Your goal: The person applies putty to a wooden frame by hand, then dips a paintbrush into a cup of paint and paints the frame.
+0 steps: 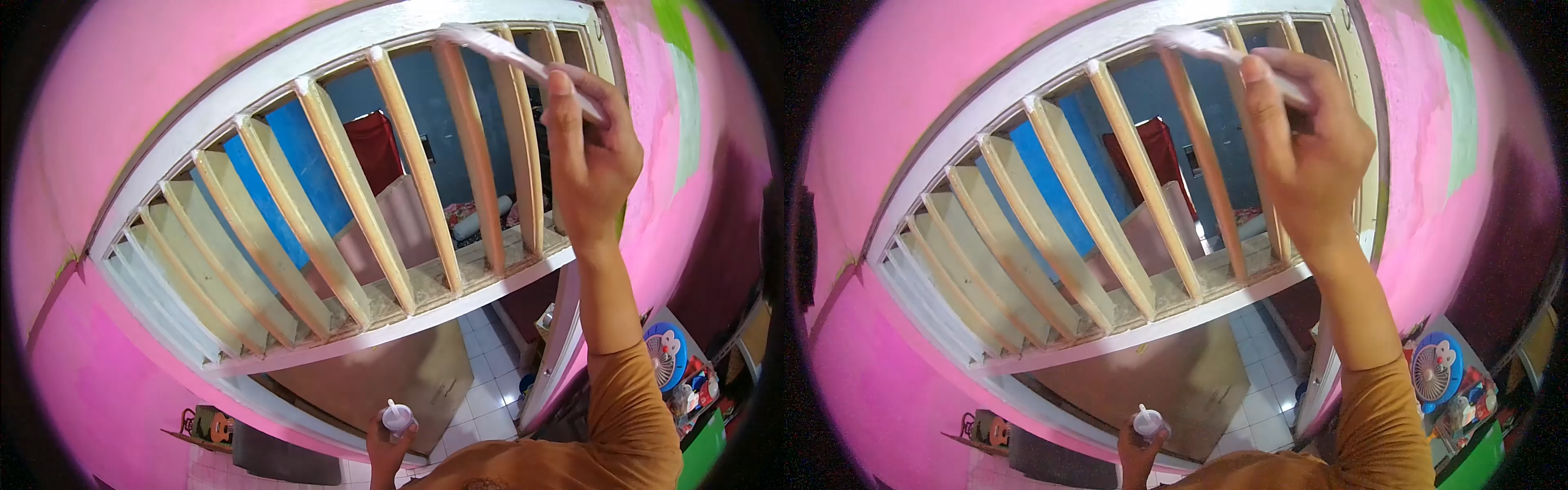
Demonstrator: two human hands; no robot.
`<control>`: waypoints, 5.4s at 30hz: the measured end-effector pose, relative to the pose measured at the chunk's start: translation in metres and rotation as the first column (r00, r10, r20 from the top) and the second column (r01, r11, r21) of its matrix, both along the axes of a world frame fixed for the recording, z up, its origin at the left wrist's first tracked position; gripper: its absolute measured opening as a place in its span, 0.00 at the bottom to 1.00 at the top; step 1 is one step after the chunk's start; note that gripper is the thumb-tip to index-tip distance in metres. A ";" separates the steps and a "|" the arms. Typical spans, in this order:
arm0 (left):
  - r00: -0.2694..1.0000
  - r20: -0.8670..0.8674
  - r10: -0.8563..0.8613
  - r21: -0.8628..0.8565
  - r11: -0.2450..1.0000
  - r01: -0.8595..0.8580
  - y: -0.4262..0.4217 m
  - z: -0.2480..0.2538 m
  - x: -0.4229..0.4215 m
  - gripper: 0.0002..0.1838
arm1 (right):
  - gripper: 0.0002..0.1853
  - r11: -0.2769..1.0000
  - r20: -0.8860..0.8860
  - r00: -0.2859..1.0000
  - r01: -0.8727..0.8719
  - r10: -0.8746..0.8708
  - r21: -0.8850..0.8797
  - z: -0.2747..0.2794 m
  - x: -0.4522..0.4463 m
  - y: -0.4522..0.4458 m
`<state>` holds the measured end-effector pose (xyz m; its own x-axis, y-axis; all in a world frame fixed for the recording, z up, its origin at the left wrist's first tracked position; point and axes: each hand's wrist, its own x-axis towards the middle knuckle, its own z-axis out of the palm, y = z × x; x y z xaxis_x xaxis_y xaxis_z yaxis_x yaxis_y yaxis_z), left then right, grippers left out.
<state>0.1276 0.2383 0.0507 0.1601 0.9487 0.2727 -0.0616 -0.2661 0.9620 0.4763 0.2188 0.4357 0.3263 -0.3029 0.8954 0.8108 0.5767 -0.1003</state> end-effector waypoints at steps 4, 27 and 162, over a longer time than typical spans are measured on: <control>0.999 -0.027 -0.042 0.047 0.998 0.043 0.005 -0.001 0.001 0.35 | 0.10 0.987 0.234 0.960 0.138 -0.155 0.086 0.001 -0.014 0.016; 0.997 -0.060 -0.057 -0.037 0.998 0.055 -0.002 0.007 0.010 0.34 | 0.08 0.958 0.025 0.960 0.275 -0.278 0.087 -0.002 0.037 -0.009; 0.987 0.082 -0.139 0.111 0.985 0.130 0.006 0.065 0.038 0.39 | 0.20 0.044 -0.880 0.342 -0.937 0.330 -0.347 -0.250 -0.086 -0.027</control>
<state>0.1654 0.2443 0.1162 0.2549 0.8856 0.3881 -0.1875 -0.3485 0.9184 0.3908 0.1916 0.1860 0.3271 0.9387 0.1087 -0.2554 0.1985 -0.9462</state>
